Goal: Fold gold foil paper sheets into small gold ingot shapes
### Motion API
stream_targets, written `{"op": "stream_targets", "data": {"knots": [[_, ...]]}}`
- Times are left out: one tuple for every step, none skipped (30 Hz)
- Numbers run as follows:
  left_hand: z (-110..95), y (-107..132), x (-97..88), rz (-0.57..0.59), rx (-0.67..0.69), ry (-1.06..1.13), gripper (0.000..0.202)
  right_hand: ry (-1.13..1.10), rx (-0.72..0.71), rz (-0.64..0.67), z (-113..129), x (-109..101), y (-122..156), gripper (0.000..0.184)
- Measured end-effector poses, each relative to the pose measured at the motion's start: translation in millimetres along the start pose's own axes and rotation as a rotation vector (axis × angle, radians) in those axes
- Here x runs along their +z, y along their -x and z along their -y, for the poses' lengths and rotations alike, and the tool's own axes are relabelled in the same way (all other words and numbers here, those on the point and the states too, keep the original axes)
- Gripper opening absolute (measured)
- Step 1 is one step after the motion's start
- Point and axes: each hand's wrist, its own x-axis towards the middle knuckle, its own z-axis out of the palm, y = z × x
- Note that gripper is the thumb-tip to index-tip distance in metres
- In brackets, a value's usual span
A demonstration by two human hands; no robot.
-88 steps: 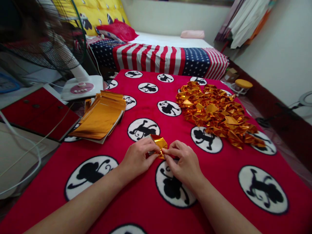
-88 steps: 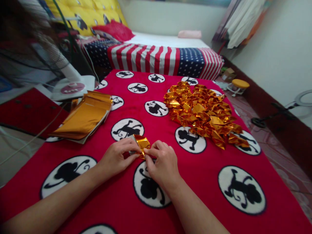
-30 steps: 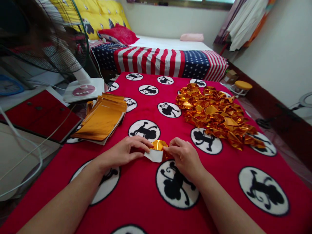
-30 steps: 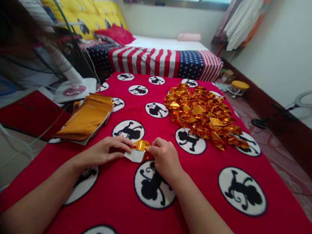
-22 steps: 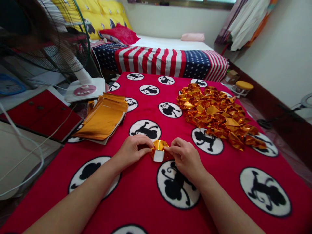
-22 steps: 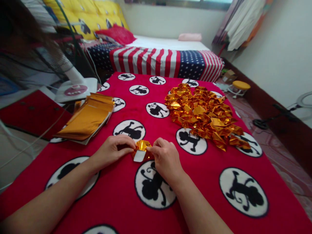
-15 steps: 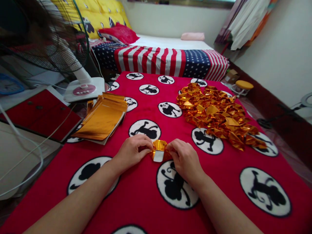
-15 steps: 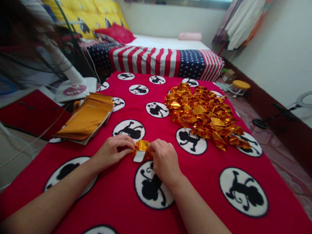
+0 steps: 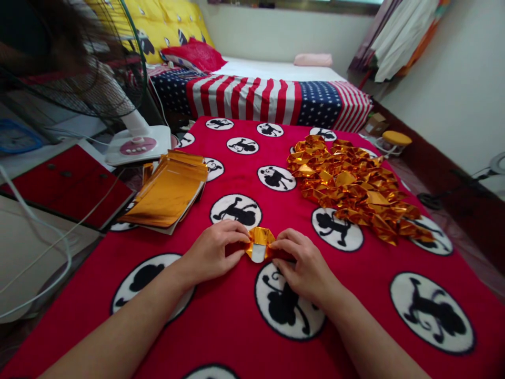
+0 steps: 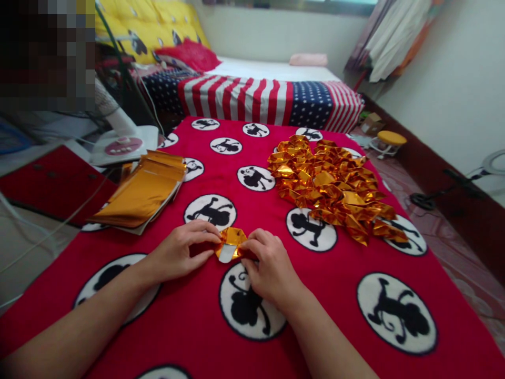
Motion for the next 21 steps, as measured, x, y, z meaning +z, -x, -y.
{"op": "stream_targets", "data": {"knots": [[1,0,1.6,-0.017,0.004,-0.005,0.022,-0.006,0.005,-0.007,0,0,0,0.022],[2,1,3.2,-0.035,0.009,-0.009,0.022,-0.011,0.009,-0.014,-1,1,-1,0.021],[3,1,4.6,-0.050,0.014,-0.011,0.022,-0.016,0.012,-0.020,-1,1,-1,0.020],[4,2,5.9,-0.064,0.017,-0.008,0.022,-0.020,0.016,-0.027,-1,2,-1,0.019],[6,2,7.0,-0.078,0.015,-0.002,0.022,-0.024,0.017,-0.033,-2,2,-1,0.018],[7,2,8.0,-0.086,0.010,0.008,0.021,-0.027,0.020,-0.037,-2,2,-1,0.016],[8,2,8.8,-0.092,0.002,0.018,0.021,-0.031,0.023,-0.041,-2,3,-1,0.015],[9,1,9.4,-0.098,-0.008,0.029,0.021,-0.035,0.027,-0.043,-2,3,-1,0.014],[10,1,10.0,-0.100,-0.018,0.040,0.020,-0.040,0.032,-0.046,-2,3,-2,0.014],[10,0,10.4,-0.101,-0.028,0.049,0.019,-0.048,0.038,-0.049,-2,4,-2,0.014],[11,-1,10.9,-0.100,-0.037,0.055,0.017,-0.056,0.045,-0.053,-3,4,-2,0.013],[12,-1,11.3,-0.100,-0.048,0.058,0.016,-0.064,0.053,-0.059,-3,5,-2,0.013],[12,-2,11.7,-0.101,-0.060,0.058,0.014,-0.070,0.061,-0.067,-3,6,-2,0.013],[12,-3,12.1,-0.100,-0.072,0.055,0.013,-0.072,0.071,-0.075,-4,6,-3,0.012],[13,-3,12.5,-0.103,-0.081,0.052,0.012,-0.069,0.080,-0.083,-4,7,-3,0.012],[13,-4,12.8,-0.107,-0.089,0.049,0.012,-0.063,0.089,-0.090,-4,8,-4,0.011],[13,-5,13.1,-0.111,-0.093,0.048,0.012,-0.055,0.097,-0.096,-5,8,-4,0.011],[12,-5,13.3,-0.115,-0.095,0.048,0.012,-0.045,0.103,-0.100,-5,9,-5,0.011],[12,-6,13.4,-0.118,-0.098,0.047,0.013,-0.037,0.106,-0.104,-5,9,-6,0.011],[12,-6,13.5,-0.121,-0.101,0.046,0.013,-0.031,0.107,-0.108,-5,10,-6,0.012],[11,-7,13.6,-0.124,-0.106,0.044,0.014,-0.025,0.109,-0.113,-5,10,-7,0.012]]}}
